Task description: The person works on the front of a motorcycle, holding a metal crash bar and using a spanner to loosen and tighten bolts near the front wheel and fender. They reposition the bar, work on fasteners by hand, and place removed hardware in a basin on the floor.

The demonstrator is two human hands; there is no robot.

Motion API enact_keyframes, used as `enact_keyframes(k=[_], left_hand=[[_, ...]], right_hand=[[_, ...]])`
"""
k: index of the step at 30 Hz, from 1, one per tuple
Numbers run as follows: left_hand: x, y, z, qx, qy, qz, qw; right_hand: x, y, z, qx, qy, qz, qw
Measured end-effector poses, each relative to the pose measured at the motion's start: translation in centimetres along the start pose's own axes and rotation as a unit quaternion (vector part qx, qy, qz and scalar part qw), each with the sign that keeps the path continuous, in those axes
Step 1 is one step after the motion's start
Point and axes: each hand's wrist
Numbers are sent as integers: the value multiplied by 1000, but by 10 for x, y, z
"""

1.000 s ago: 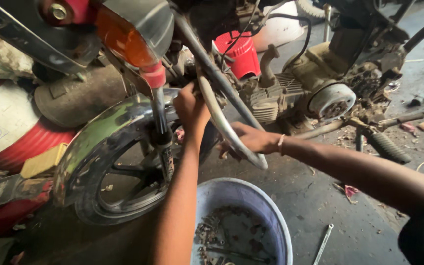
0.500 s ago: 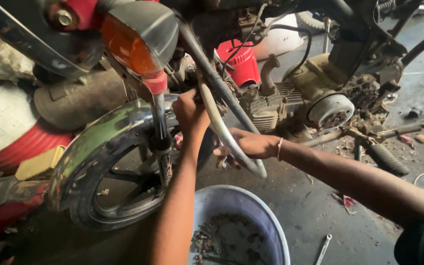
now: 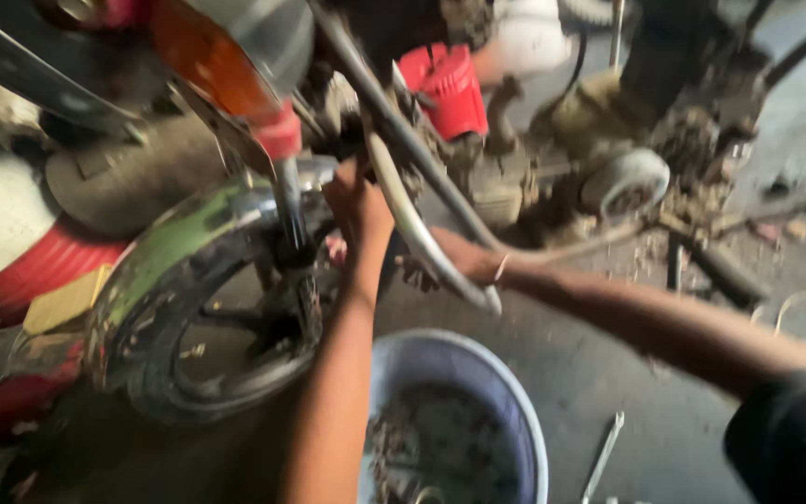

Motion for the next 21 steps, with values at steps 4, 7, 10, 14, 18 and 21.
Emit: enact_keyframes(k=[4,7,10,14,18,21], left_hand=[[-11,-11,-7,72,-149,31,986],[-32,-27,-15,87,-163,146,972],[-46,-39,-19,91,-152,127,976],[-42,-40,-16,84,-136,118,980],[-31,-24,-5,42,-76,66,994],[-29,-17,-9,14,-85,48,995]], right_hand=[[37,-7,23,20,41,-100,994],[58,-2,28,2,93,-130,987],[54,-4,22,53,78,-155,983],[10,-15,6,84,-130,99,983],[-29,-4,-6,-1,26,-65,998],[-34,-2,-14,-32,0,-90,995]])
Point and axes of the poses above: each hand's wrist, its own z-axis away from the middle knuckle, its own y-axis out of the palm, x = y × z, and after that the axes turned 10 degrees about -y, right-handed
